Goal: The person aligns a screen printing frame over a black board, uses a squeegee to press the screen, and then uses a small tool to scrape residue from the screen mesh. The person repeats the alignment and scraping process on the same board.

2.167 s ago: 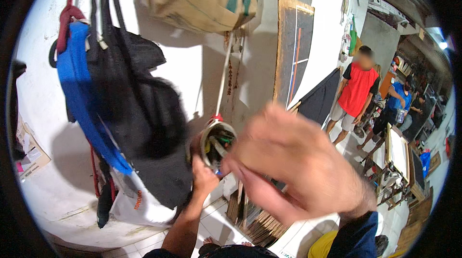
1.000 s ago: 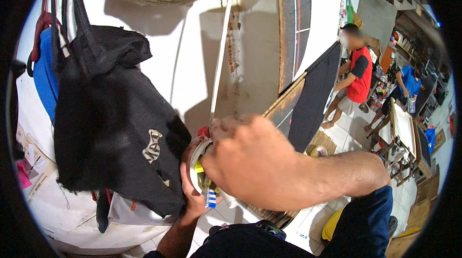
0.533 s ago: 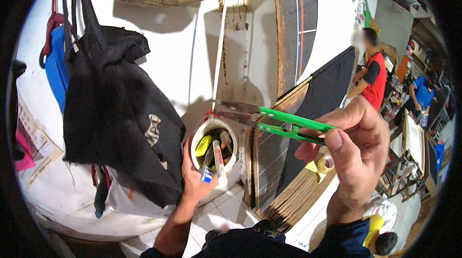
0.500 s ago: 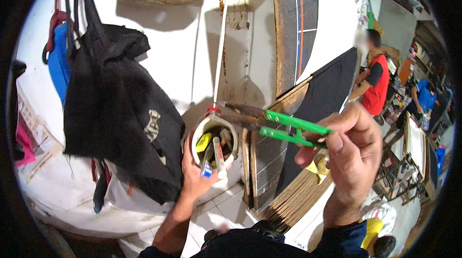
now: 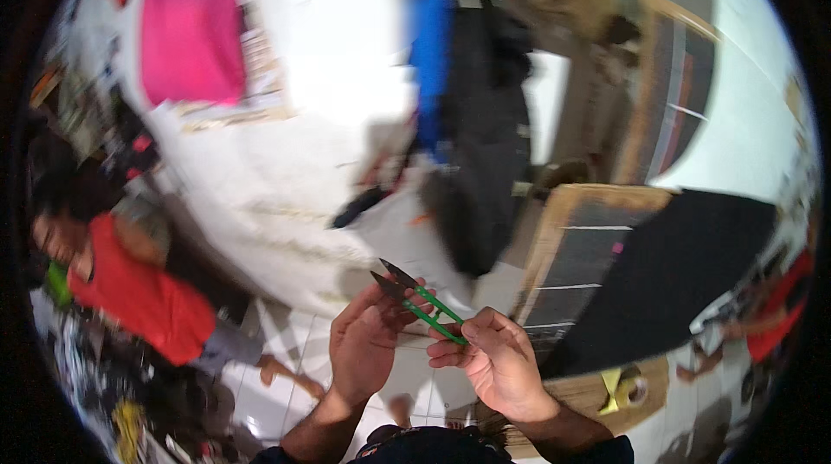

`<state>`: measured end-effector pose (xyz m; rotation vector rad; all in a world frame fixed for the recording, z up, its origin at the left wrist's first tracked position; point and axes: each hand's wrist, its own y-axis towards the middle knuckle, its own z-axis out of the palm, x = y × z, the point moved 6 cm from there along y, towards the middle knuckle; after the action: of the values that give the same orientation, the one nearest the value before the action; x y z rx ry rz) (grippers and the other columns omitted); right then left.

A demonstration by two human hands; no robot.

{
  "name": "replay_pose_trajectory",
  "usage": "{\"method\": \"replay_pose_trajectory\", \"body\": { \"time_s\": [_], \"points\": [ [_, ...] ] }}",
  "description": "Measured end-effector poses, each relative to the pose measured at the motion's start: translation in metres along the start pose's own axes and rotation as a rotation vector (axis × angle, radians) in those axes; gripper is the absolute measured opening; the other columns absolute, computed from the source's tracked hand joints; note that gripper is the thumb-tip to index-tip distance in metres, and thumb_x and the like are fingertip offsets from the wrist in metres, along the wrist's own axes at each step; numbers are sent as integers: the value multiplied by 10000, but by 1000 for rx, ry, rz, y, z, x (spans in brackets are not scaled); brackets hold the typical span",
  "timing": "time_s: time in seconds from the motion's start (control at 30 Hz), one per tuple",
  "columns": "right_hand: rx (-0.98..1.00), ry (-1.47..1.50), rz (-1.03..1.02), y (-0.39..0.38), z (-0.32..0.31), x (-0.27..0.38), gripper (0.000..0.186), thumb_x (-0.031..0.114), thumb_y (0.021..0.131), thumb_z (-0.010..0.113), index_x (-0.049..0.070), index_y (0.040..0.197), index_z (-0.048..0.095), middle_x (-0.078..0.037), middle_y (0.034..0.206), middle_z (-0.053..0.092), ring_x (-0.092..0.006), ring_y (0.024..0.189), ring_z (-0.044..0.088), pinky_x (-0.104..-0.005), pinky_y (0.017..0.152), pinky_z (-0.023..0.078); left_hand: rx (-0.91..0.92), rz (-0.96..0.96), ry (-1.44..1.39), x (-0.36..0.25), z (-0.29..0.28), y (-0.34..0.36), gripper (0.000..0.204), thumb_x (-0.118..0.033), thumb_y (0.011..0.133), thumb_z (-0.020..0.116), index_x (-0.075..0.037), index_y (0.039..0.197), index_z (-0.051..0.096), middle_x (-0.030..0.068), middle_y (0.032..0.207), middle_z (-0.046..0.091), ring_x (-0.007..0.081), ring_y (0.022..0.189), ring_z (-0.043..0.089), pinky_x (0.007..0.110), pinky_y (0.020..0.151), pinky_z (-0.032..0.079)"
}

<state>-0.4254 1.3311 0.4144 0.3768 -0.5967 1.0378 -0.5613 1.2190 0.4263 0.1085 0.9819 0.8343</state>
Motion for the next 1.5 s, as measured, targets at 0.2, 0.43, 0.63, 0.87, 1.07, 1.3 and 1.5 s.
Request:
{"method": "replay_pose_trajectory", "body": {
  "time_s": [0.2, 0.43, 0.63, 0.87, 1.07, 1.3, 1.5],
  "points": [
    [577, -217, 258, 13, 78, -124, 333, -82, 951, 655, 1, 1264, 578, -231, 1246, 708, -350, 1116, 732, -532, 994, 594, -334, -50, 293, -88, -72, -104, 187, -72, 1105, 535, 58, 1116, 669, 199, 1120, 733, 276, 1106, 688, 402, 967, 548],
    [1028, -585, 678, -16, 158, -314, 232, 23, 1029, 678, -26, 1248, 620, -63, 1028, 678, -117, 851, 631, -287, 758, 528, -709, 139, 450, -166, -151, -282, 271, -152, 1107, 584, 26, 1296, 662, 138, 1271, 694, 183, 1172, 636, 348, 1058, 502],
    [1144, -779, 911, -70, 174, -487, 221, 73, 1005, 725, 1, 1191, 628, -39, 950, 678, -96, 807, 628, -273, 707, 512, -1343, 166, 471, -190, -214, -456, 368, -86, 1071, 642, 17, 1424, 624, 104, 1369, 695, 160, 1276, 610, 336, 1110, 482],
    [1388, -955, 1000, -108, 166, -655, 318, 157, 1005, 753, -20, 1240, 633, -69, 1056, 703, -132, 969, 651, -301, 839, 534, -1904, 93, 556, -173, -237, -607, 215, -97, 1040, 699, 67, 1173, 739, 128, 1087, 791, 177, 1038, 742, 324, 954, 582],
    [1550, -1071, 1034, -126, 194, -808, 323, 201, 995, 766, -7, 1227, 680, -25, 929, 713, -87, 836, 621, -254, 734, 485, -2406, -109, 743, -185, -240, -694, 176, -129, 973, 747, 16, 1051, 809, 98, 981, 820, 158, 901, 745, 305, 806, 577],
    [1624, -983, 809, -144, 325, -933, 328, 163, 1014, 722, 4, 1295, 663, -89, 923, 731, -127, 650, 653, -314, 604, 522, -2541, -231, 1443, -328, -274, -761, 110, -51, 824, 811, -63, 934, 801, 90, 861, 749, 257, 803, 650, 385, 758, 508],
    [1636, -881, 501, -191, 384, -1025, 298, 56, 994, 715, -6, 1284, 689, -89, 1102, 618, -127, 771, 660, -272, 595, 537, -2094, -641, 1862, -466, -365, -875, 197, -92, 788, 835, -105, 980, 795, 43, 930, 752, 290, 949, 623, 434, 844, 470]
  ]
}}
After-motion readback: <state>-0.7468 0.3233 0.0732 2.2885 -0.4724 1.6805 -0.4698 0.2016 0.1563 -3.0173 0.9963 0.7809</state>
